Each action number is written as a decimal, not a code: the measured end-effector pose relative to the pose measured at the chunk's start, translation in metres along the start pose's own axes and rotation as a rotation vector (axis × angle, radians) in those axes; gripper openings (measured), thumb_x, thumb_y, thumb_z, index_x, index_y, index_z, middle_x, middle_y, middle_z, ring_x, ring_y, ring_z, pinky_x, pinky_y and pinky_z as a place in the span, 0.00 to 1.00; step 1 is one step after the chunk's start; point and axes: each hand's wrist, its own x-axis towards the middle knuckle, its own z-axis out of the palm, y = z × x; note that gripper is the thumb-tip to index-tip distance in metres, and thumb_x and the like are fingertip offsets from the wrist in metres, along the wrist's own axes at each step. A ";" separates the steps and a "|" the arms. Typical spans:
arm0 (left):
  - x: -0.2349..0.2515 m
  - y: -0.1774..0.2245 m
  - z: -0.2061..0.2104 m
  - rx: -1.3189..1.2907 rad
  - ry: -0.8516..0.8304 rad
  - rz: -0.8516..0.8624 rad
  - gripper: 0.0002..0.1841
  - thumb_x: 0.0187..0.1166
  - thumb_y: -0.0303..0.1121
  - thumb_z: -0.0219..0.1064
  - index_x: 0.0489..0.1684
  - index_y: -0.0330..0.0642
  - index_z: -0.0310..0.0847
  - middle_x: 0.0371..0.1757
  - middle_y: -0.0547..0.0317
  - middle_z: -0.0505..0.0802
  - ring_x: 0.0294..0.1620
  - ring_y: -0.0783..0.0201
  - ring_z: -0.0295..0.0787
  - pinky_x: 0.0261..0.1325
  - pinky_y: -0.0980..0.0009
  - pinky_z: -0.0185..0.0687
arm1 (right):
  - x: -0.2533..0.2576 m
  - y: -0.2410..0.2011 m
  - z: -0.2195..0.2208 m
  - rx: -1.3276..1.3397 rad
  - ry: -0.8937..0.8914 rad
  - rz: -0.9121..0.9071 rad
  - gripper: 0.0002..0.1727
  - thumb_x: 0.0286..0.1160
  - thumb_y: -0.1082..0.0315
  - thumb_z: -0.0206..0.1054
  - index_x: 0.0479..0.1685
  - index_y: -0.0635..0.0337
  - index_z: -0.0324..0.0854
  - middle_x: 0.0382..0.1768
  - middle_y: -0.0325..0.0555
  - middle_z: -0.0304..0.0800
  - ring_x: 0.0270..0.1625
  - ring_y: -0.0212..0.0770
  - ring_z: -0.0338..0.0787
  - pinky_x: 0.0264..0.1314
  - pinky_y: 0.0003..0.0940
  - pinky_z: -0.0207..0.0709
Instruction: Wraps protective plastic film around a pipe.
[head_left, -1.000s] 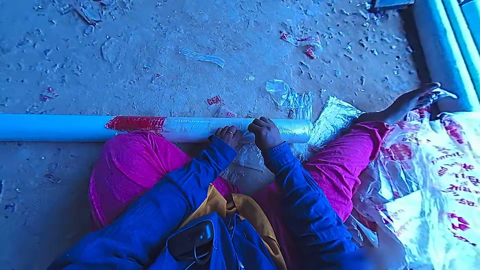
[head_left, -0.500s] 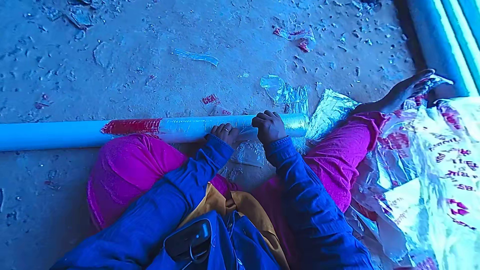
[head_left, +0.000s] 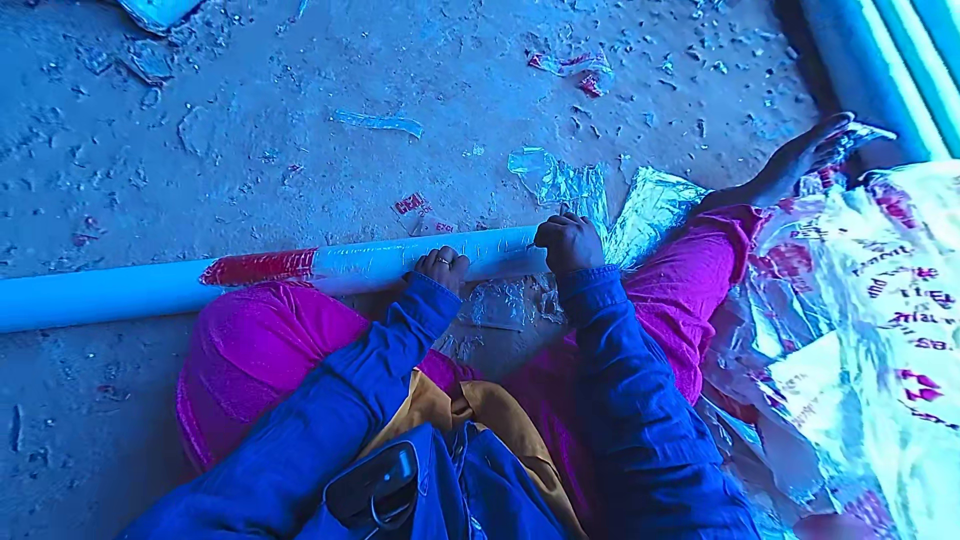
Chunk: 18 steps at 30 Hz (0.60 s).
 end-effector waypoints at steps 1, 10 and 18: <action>0.000 0.001 0.001 -0.011 0.028 -0.005 0.14 0.70 0.29 0.79 0.49 0.30 0.89 0.57 0.32 0.90 0.57 0.33 0.89 0.60 0.41 0.84 | -0.001 0.008 0.000 0.052 0.057 0.066 0.11 0.70 0.84 0.63 0.36 0.67 0.92 0.46 0.61 0.95 0.58 0.65 0.91 0.63 0.66 0.76; 0.008 0.025 -0.011 0.078 -0.034 -0.115 0.26 0.80 0.38 0.72 0.75 0.36 0.80 0.59 0.31 0.91 0.60 0.32 0.89 0.62 0.41 0.81 | 0.024 0.050 0.013 0.245 0.238 0.796 0.14 0.88 0.64 0.57 0.58 0.56 0.87 0.57 0.55 0.94 0.63 0.59 0.90 0.62 0.66 0.76; 0.013 0.041 0.003 0.138 -0.146 -0.040 0.19 0.85 0.33 0.66 0.68 0.29 0.84 0.61 0.32 0.90 0.64 0.33 0.88 0.61 0.44 0.85 | 0.024 0.037 0.017 0.149 0.143 0.916 0.14 0.87 0.65 0.57 0.62 0.54 0.85 0.58 0.55 0.93 0.66 0.59 0.90 0.65 0.67 0.75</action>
